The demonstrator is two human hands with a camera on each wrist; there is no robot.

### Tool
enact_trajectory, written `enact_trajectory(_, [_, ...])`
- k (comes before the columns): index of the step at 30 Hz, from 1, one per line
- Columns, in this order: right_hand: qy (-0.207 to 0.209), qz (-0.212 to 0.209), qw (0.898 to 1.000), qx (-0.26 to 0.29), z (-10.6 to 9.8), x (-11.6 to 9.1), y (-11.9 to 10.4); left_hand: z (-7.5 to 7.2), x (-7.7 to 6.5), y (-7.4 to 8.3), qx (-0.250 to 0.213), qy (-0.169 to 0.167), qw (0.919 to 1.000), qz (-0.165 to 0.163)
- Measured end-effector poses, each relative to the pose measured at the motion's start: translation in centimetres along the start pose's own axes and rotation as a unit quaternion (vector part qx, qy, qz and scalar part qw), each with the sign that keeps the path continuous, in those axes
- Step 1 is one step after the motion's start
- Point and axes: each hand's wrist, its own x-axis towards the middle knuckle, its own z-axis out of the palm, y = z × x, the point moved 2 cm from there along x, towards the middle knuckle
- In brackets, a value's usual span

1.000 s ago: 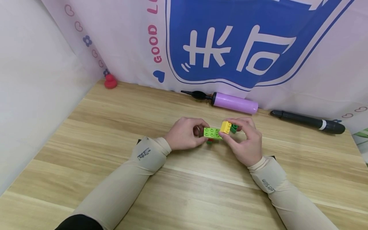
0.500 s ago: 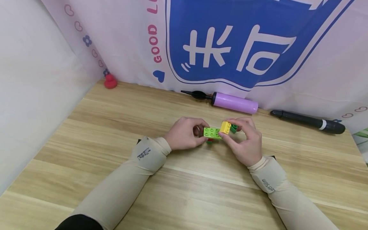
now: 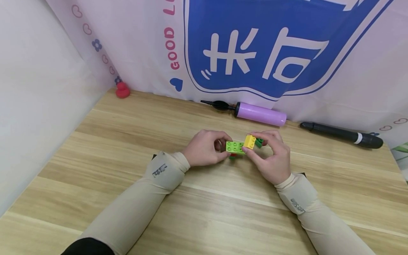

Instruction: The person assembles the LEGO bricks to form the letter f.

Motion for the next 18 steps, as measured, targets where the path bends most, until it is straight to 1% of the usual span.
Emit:
enact_trajectory(4, [0.000,-0.002,1.000,0.003,0.00,-0.02,0.06,0.04,0.01,-0.01,-0.002,0.000,1.0000,0.000])
enact_trajectory(12, [-0.017,0.015,1.000,-0.013,-0.03,-0.02,-0.17,0.16,0.02,-0.08,-0.006,-0.002,1.0000,-0.001])
enact_trajectory(18, [-0.020,0.014,1.000,-0.014,0.01,0.02,-0.18,0.09,0.00,0.01,-0.008,0.000,1.0000,0.000])
